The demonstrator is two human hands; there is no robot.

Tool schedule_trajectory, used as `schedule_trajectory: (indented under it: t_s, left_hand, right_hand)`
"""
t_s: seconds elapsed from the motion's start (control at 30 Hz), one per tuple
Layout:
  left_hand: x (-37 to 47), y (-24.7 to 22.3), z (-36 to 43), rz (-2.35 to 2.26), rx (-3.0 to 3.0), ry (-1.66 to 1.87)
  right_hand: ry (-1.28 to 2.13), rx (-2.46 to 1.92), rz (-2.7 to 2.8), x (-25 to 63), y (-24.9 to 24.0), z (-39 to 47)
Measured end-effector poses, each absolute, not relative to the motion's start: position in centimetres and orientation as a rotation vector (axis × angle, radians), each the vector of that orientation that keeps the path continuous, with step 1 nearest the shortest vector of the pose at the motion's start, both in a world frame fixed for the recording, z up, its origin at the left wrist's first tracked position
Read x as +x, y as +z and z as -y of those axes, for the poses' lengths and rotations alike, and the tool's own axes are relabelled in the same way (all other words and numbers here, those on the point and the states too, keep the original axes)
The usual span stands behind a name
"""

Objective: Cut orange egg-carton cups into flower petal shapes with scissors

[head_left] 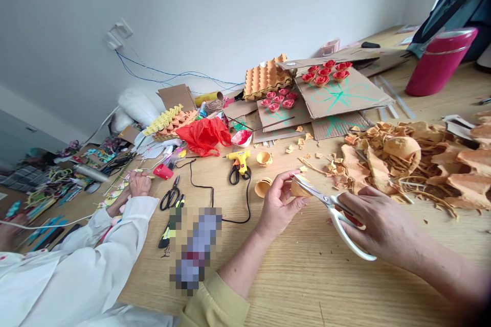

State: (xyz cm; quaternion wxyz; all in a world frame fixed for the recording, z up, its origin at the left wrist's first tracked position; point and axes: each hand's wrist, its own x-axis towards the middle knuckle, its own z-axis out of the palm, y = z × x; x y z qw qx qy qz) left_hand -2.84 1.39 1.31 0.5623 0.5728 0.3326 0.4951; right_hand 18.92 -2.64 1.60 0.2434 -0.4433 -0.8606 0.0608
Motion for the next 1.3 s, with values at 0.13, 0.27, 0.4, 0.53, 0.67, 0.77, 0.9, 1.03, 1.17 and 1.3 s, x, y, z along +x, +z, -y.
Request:
schedule_trajectory:
  t_s: [0.13,0.27,0.4,0.53,0.67,0.77,0.9,1.03,1.17,1.3]
  left_hand:
    - [-2.93,1.08,-1.45,-0.809,1.436,1.194]
    - [-2.90,0.97,-1.46,-0.918,1.612,1.243]
    - [-2.84,0.85,-1.33,-0.983,1.753,1.238]
    - [-2.86,0.62,-1.24,-1.004,1.800,1.258]
    - [-2.85,0.58,-1.23,-1.019,1.822,1.300]
    - [-2.86,0.60,-1.24,-1.032,1.852,1.331]
    - [-2.88,0.59,-1.24,-1.048,1.906,1.376]
    - [-2.87,0.64,-1.19,-1.061,1.960,1.421]
    - [-2.93,0.67,-1.21,-1.082,2.030,1.439]
    - [-2.96,0.82,-1.17,-1.133,2.130,1.445]
  right_hand:
    - [0.160,-1.220,2.343,19.00,1.36,2.35]
    - [0.186,-1.241,2.314,18.95,1.10,2.14]
    - [0.197,-1.242,2.317,18.90,1.11,2.24]
    - [0.188,-1.214,2.330,18.82,1.08,2.27]
    - [0.181,-1.196,2.330,18.83,0.91,2.34]
    - [0.156,-1.194,2.341,18.84,1.01,2.52]
    - [0.110,-1.205,2.356,18.73,1.38,2.66]
    - [0.052,-1.197,2.354,18.70,1.34,2.63]
    - [0.041,-1.189,2.343,18.80,0.95,2.57]
    - [0.058,-1.196,2.327,18.79,0.81,2.56]
